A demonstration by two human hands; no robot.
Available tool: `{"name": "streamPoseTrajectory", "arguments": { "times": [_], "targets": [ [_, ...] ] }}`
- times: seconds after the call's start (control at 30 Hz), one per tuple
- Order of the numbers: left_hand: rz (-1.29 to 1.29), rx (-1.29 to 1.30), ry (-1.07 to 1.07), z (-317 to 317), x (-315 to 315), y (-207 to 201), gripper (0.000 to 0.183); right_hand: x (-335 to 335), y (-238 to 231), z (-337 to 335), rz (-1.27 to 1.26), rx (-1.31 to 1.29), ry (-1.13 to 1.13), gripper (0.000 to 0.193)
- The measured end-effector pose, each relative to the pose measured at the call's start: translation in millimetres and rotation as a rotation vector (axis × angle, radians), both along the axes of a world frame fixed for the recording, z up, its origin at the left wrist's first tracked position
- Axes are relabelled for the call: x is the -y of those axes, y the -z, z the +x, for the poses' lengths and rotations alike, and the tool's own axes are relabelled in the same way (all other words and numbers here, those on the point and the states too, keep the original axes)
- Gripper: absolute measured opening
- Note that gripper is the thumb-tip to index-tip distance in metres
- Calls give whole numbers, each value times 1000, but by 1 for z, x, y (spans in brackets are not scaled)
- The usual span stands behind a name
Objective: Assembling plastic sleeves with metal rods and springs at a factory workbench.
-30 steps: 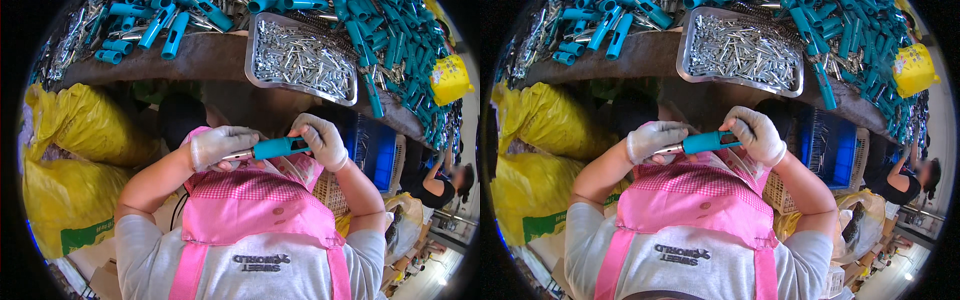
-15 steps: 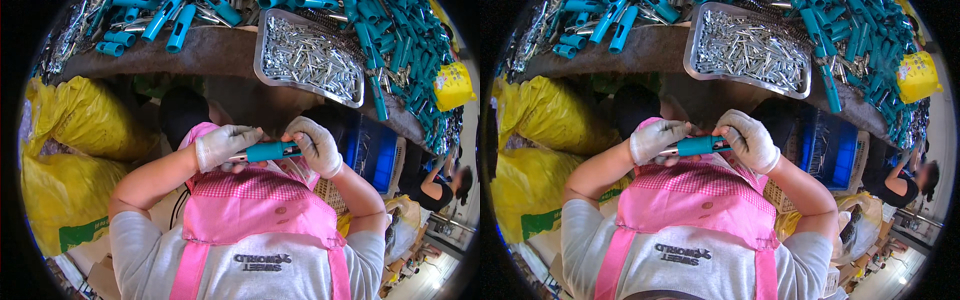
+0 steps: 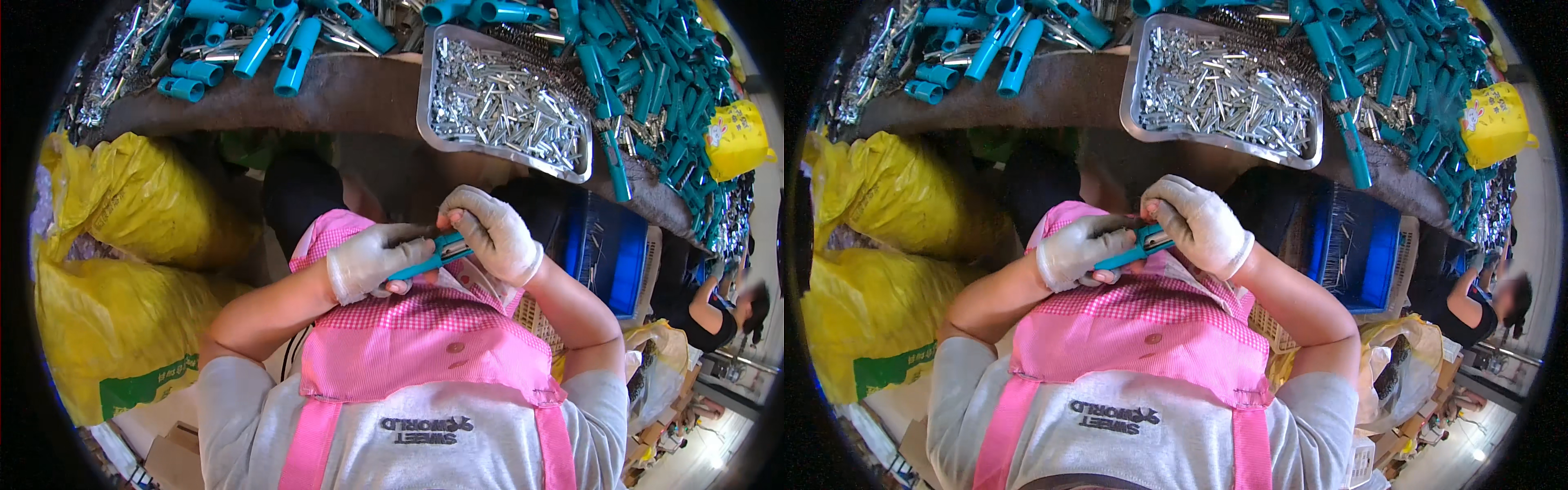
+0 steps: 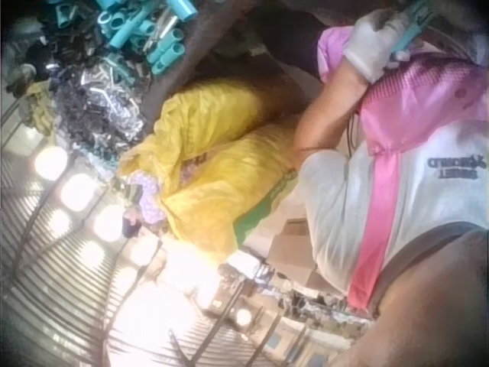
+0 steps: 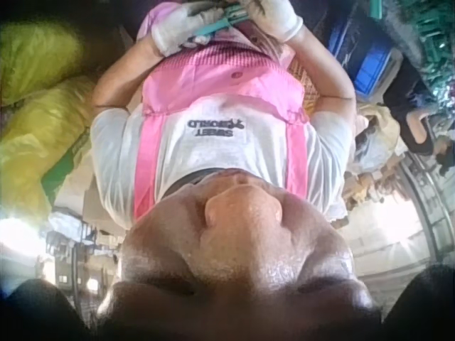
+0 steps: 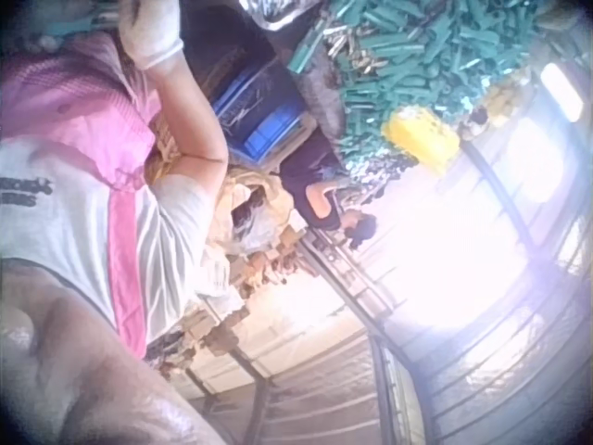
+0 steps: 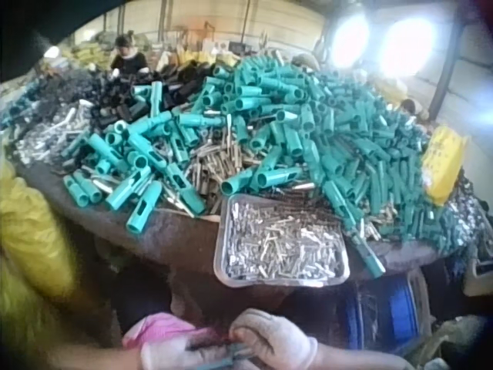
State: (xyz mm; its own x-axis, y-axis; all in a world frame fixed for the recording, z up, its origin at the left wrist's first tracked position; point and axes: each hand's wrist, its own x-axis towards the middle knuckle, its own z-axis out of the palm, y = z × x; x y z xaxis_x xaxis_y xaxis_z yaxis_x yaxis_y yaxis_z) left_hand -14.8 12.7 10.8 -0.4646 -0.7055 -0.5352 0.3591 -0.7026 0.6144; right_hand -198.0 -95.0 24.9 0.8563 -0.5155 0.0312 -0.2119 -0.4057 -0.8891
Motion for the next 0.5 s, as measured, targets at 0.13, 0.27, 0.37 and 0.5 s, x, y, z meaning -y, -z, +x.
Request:
{"name": "streamPoseTrajectory", "arguments": {
  "times": [0.13,0.27,0.37,0.5],
  "targets": [
    [-111,55,-264,4,0,-9,43,32,-40,10,-369,-26,212,12],
    [-194,-74,-396,13,0,1,36,79,-25,18,-635,-249,246,12],
    [-176,-105,-499,13,-4,2,34,85,-25,29,-774,-338,177,12],
    [-145,-128,-539,11,-4,3,32,76,-33,32,-825,-260,282,9]
  ]
}}
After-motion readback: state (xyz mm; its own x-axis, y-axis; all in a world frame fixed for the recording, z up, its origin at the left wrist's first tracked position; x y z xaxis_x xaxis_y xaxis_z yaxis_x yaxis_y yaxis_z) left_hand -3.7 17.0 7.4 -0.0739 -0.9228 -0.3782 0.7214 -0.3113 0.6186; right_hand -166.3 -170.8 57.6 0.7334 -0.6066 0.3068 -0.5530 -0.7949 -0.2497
